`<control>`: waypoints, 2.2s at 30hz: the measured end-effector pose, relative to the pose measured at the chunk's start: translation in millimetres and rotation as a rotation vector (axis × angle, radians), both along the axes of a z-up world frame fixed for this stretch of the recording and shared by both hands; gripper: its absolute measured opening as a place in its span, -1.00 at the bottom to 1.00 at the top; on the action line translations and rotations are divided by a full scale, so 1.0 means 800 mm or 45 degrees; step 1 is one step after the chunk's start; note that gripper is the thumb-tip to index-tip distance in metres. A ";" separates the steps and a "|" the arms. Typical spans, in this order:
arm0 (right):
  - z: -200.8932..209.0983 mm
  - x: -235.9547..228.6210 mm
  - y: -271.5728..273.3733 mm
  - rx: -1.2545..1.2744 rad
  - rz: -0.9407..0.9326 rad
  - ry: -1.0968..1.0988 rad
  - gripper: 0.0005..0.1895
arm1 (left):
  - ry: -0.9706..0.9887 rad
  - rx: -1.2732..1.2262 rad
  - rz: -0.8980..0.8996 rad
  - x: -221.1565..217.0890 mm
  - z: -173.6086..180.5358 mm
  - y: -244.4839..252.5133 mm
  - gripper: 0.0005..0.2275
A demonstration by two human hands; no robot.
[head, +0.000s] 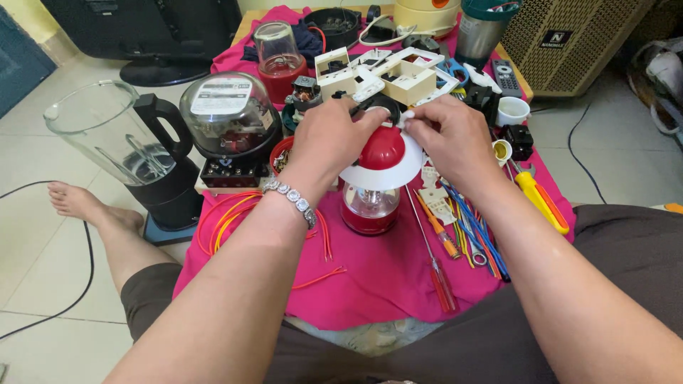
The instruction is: Assembling a small red and white electronic device by fitting parts together and using a screwdriver to secure them.
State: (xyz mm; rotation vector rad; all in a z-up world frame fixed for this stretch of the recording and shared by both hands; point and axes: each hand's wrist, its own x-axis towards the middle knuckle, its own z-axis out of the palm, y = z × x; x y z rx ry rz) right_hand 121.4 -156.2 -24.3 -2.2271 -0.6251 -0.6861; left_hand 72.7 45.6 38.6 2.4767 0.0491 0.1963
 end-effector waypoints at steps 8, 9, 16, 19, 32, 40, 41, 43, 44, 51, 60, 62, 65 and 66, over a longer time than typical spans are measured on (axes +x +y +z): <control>0.014 -0.036 -0.005 -0.087 -0.105 0.062 -0.88 | 0.077 0.112 0.072 0.031 -0.021 0.005 -0.56; 0.017 -0.047 -0.004 -0.099 -0.151 0.057 -0.88 | 0.086 0.108 0.081 0.027 -0.016 0.004 -0.56; 0.018 -0.148 0.021 -0.058 -0.192 0.011 -0.89 | 0.078 0.144 0.080 0.024 -0.016 0.000 -0.57; 0.015 -0.162 0.029 -0.011 -0.131 -0.025 -0.89 | 0.084 0.120 0.094 0.029 -0.016 0.001 -0.57; 0.017 -0.030 0.001 -0.084 -0.182 0.207 -0.83 | 0.214 0.168 0.071 -0.001 -0.017 0.007 -0.45; 0.019 0.037 0.018 -0.162 -0.085 0.412 -0.78 | 0.105 -0.680 0.115 -0.052 -0.024 -0.010 -0.43; 0.014 0.044 0.018 -0.080 -0.051 0.451 -0.79 | 0.056 -0.772 0.154 -0.056 -0.021 -0.014 -0.44; 0.012 0.046 0.015 0.005 -0.022 0.499 -0.81 | 0.017 -0.863 0.194 -0.056 -0.023 -0.019 -0.45; 0.014 0.040 0.014 -0.009 -0.024 0.475 -0.80 | 0.012 -0.882 0.219 -0.051 -0.029 -0.019 -0.45; 0.017 -0.038 -0.006 -0.042 -0.132 0.299 -0.81 | -0.007 -0.892 0.274 -0.031 -0.045 -0.017 -0.49; 0.003 -0.070 -0.008 0.072 -0.104 0.260 -0.84 | -0.065 -0.873 0.242 -0.037 -0.046 -0.013 -0.48; 0.002 -0.034 -0.007 0.038 -0.090 0.263 -0.83 | -0.063 -0.840 0.242 -0.032 -0.049 -0.010 -0.48; 0.007 0.017 0.000 -0.039 -0.054 0.290 -0.83 | -0.049 -0.790 0.237 -0.031 -0.048 -0.011 -0.47; 0.009 0.033 0.004 -0.085 -0.024 0.317 -0.83 | -0.039 -0.774 0.239 -0.031 -0.047 -0.012 -0.47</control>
